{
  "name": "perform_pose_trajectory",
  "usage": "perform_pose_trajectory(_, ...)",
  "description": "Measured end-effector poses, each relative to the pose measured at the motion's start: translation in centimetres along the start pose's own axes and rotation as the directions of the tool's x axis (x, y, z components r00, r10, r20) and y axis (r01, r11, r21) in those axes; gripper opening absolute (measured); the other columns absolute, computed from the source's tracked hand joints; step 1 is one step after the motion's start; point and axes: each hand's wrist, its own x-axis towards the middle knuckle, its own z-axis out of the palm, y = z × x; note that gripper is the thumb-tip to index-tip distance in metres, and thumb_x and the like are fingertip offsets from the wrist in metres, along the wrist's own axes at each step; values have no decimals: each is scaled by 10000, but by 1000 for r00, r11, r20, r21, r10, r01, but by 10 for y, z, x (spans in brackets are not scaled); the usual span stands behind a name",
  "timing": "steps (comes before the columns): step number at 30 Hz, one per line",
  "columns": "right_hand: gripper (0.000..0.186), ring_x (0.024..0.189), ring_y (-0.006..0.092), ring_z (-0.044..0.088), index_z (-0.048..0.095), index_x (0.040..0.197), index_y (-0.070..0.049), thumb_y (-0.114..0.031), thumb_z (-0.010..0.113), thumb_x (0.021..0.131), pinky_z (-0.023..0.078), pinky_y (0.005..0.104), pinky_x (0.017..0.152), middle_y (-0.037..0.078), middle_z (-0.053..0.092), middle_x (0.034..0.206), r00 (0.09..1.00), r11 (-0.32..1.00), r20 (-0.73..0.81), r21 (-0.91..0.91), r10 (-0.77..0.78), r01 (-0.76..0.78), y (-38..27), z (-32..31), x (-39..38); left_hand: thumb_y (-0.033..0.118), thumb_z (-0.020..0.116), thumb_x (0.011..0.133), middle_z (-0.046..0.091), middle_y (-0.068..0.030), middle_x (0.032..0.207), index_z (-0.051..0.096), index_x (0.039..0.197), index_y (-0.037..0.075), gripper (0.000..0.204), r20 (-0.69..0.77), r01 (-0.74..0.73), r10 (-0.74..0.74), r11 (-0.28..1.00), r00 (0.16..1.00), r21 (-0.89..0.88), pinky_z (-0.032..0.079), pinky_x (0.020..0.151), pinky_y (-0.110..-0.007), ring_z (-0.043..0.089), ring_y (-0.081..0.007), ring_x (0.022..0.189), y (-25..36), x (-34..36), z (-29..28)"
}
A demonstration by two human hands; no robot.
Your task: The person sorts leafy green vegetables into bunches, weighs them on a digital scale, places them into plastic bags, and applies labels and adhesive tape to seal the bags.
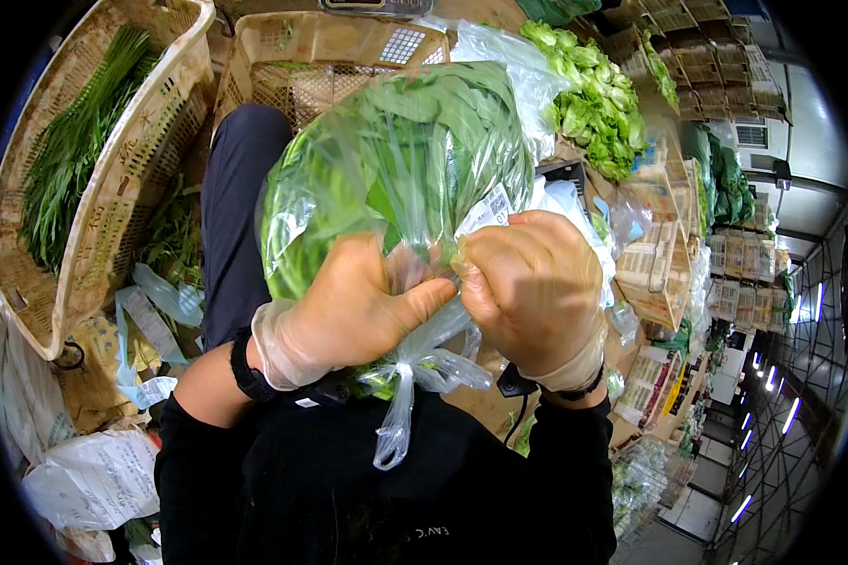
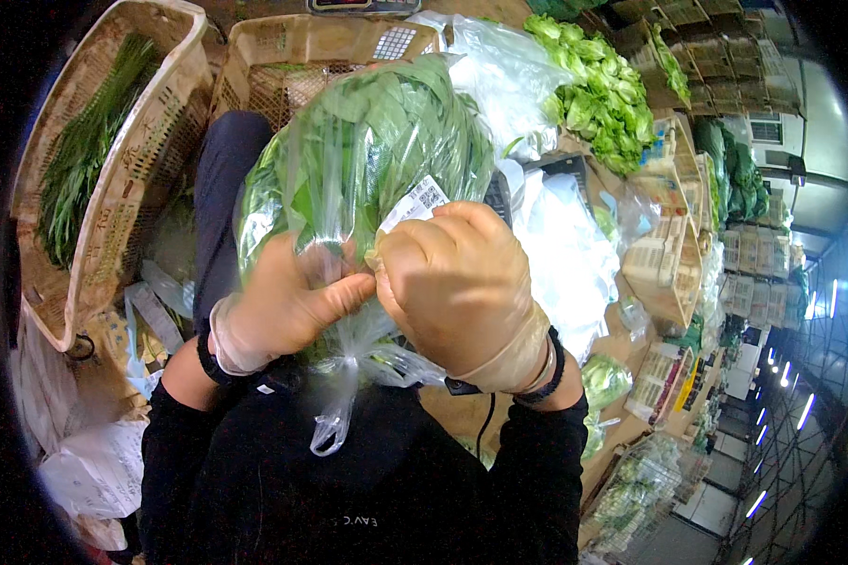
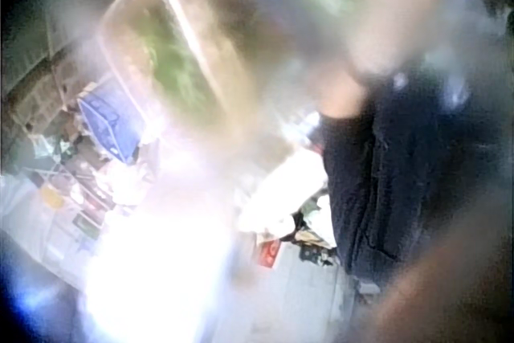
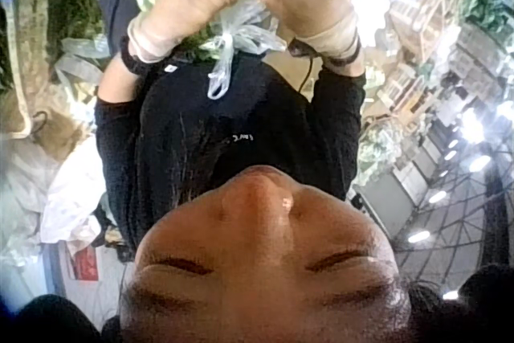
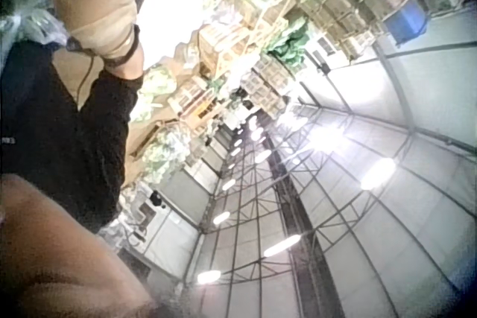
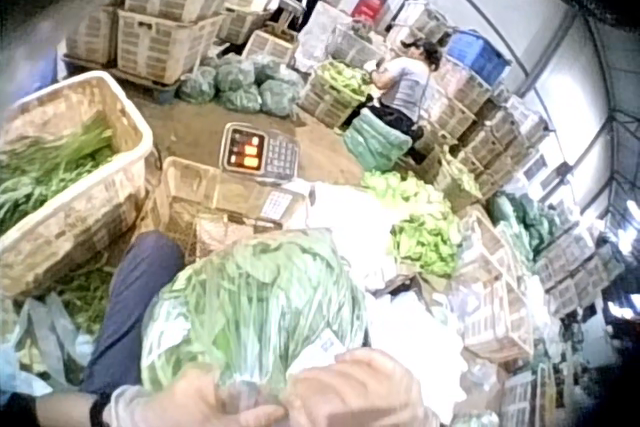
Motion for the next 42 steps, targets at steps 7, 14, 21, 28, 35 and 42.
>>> perform_pose_trajectory(7, 129, 717, 292, 591, 576, 826, -52, -31, 610, 703, 483, 387, 704, 76, 614, 765, 991, 957, -124, 288, 54, -16, 7, 7, -6, 136, 674, 756, 553, -98, 617, 609, 843, 8, 168, 51, 166, -159, 968, 986, -189, 418, 525, -309, 493, -176, 527, 2, 1, 1)
perform_pose_trajectory(14, 192, 770, 265, 602, 595, 860, -66, -91, 680, 690, 464, 388, 769, 67, 634, 850, 986, 978, -167, 206, 20, 15, 19, 13, -16, 136, 680, 757, 512, -52, 564, 581, 779, 13, 160, 32, 168, -165, 945, 986, -282, 386, 481, -287, 424, -104, 502, -5, 1, 9)
perform_pose_trajectory(21, 176, 675, 210, 578, 580, 770, -82, -103, 657, 613, 458, 392, 782, 28, 613, 761, 1000, 995, 24, -102, 10, -7, -4, 0, -4, 139, 689, 787, 571, 1, 692, 565, 881, -7, 213, 90, 275, -261, 929, 961, -248, 413, 534, -231, 505, -59, 620, -1, -1, 8)
perform_pose_trajectory(28, 121, 653, 238, 576, 558, 713, -68, -37, 612, 609, 469, 390, 755, 42, 601, 700, 993, 989, -118, 146, -4, 21, 7, 7, -3, 97, 648, 762, 537, -55, 610, 586, 833, 2, 134, 15, 139, -139, 962, 990, -235, 408, 529, -277, 454, -113, 547, -1, 1, 8)
perform_pose_trajectory(35, 130, 688, 257, 593, 574, 741, -58, -3, 631, 638, 464, 399, 769, 58, 622, 731, 991, 926, -109, 377, 74, -28, 15, 11, -8, 65, 625, 782, 518, -1, 622, 594, 852, 17, 90, 118, 274, -248, 891, 962, -361, 386, 519, -247, 435, -63, 569, -1, 1, 7)
perform_pose_trajectory(42, 208, 764, 241, 609, 577, 838, -67, -57, 691, 666, 453, 401, 791, 49, 643, 822, 997, 956, -71, 290, -10, 30, 16, 6, -9, 130, 663, 810, 579, 5, 733, 582, 950, -6, 211, 179, 328, -290, 911, 940, -250, 430, 584, -216, 512, -64, 636, -2, 4, 7)
